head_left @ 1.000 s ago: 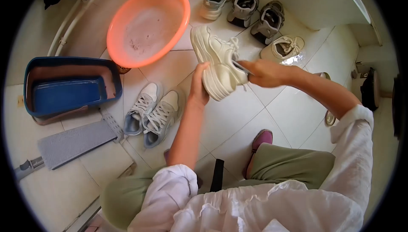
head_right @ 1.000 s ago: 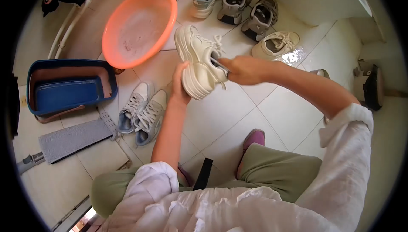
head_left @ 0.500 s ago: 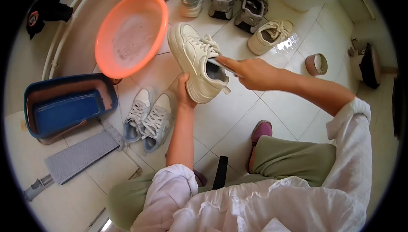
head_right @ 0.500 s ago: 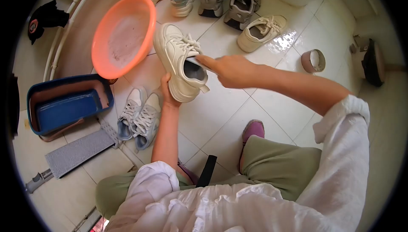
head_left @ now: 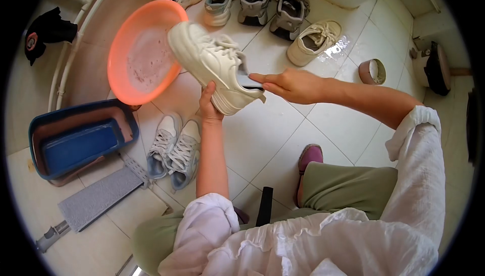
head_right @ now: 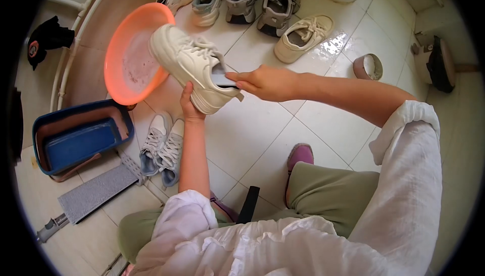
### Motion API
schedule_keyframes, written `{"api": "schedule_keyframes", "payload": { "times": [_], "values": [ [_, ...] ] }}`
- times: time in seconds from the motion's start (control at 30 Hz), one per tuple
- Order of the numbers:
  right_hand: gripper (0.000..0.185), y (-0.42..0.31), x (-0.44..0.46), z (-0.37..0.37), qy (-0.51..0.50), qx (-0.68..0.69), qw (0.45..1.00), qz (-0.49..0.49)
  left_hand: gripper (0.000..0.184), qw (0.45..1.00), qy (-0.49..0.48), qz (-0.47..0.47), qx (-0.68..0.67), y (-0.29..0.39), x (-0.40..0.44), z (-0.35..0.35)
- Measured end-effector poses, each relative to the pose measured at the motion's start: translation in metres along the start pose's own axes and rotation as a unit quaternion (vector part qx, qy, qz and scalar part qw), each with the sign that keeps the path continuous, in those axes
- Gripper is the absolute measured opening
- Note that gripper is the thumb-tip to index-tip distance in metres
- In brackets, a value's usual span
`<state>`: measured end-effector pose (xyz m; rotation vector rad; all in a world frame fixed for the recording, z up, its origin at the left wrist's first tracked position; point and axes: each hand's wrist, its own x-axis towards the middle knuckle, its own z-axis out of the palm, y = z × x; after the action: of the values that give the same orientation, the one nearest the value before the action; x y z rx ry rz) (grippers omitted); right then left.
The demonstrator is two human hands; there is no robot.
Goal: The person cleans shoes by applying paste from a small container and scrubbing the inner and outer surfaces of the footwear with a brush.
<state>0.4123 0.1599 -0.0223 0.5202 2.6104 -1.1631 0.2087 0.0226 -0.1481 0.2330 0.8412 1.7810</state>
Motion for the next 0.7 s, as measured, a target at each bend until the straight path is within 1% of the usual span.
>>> {"api": "schedule_keyframes", "payload": {
  "times": [0.03, 0.07, 0.1, 0.13, 0.17, 0.2, 0.27, 0.3, 0.33, 0.4, 0.43, 0.47, 0.53, 0.57, 0.6, 0.67, 0.7],
  "values": [
    [0.042, 0.004, -0.002, -0.003, 0.007, -0.151, 0.988, -0.019, 0.064, 1.000, -0.016, -0.008, 0.023, 0.002, 0.000, 0.001],
    [0.042, 0.015, -0.001, -0.007, 0.005, -0.148, 0.989, -0.018, 0.064, 1.000, -0.013, -0.010, 0.024, 0.001, -0.002, 0.003],
    [0.044, 0.031, 0.004, -0.016, 0.032, -0.270, 0.960, -0.065, 0.065, 1.000, -0.005, -0.029, 0.003, -0.001, -0.003, 0.009],
    [0.047, 0.039, 0.010, -0.026, 0.057, -0.389, 0.913, -0.111, 0.065, 0.999, 0.003, -0.045, -0.018, -0.003, -0.002, 0.012],
    [0.043, 0.044, 0.015, -0.029, 0.101, -0.405, 0.904, -0.096, 0.065, 0.999, 0.004, -0.045, -0.018, -0.006, 0.000, 0.015],
    [0.043, 0.038, 0.018, -0.031, 0.095, -0.402, 0.908, -0.065, 0.065, 0.999, 0.015, -0.040, -0.015, -0.008, 0.002, 0.016],
    [0.042, 0.043, 0.015, -0.015, 0.076, -0.338, 0.937, -0.045, 0.066, 0.999, 0.023, -0.033, -0.017, -0.006, 0.005, 0.019],
    [0.040, 0.041, 0.006, -0.005, 0.093, -0.372, 0.919, -0.085, 0.066, 1.000, -0.015, -0.027, 0.008, 0.001, 0.007, 0.021],
    [0.040, 0.043, -0.002, 0.005, 0.074, -0.326, 0.933, -0.132, 0.066, 0.998, -0.050, -0.021, 0.035, 0.005, 0.008, 0.021],
    [0.041, 0.055, -0.006, 0.011, 0.097, -0.263, 0.938, -0.202, 0.066, 0.998, -0.050, -0.033, 0.030, 0.000, 0.009, 0.014],
    [0.042, 0.049, -0.004, 0.002, 0.072, -0.346, 0.922, -0.161, 0.066, 0.997, -0.052, -0.044, 0.026, -0.002, 0.008, 0.012],
    [0.040, 0.044, 0.006, -0.011, 0.080, -0.399, 0.902, -0.141, 0.066, 0.997, -0.053, -0.046, 0.028, -0.005, 0.007, 0.011],
    [0.037, 0.038, 0.015, -0.032, 0.082, -0.405, 0.905, -0.103, 0.067, 0.997, -0.032, -0.062, 0.021, -0.010, 0.005, 0.015],
    [0.036, 0.041, 0.016, -0.027, 0.090, -0.384, 0.915, -0.082, 0.069, 0.998, -0.021, -0.067, 0.004, -0.011, 0.006, 0.017],
    [0.036, 0.039, 0.016, -0.021, 0.090, -0.387, 0.914, -0.084, 0.069, 0.998, -0.021, -0.063, 0.002, -0.010, 0.007, 0.015],
    [0.036, 0.029, 0.009, -0.007, 0.061, -0.291, 0.954, -0.043, 0.068, 0.997, -0.059, -0.042, 0.007, -0.010, 0.010, 0.010],
    [0.037, 0.030, 0.005, -0.003, 0.057, -0.183, 0.980, -0.044, 0.068, 0.997, -0.058, -0.041, 0.007, -0.011, 0.008, 0.012]
  ]
}}
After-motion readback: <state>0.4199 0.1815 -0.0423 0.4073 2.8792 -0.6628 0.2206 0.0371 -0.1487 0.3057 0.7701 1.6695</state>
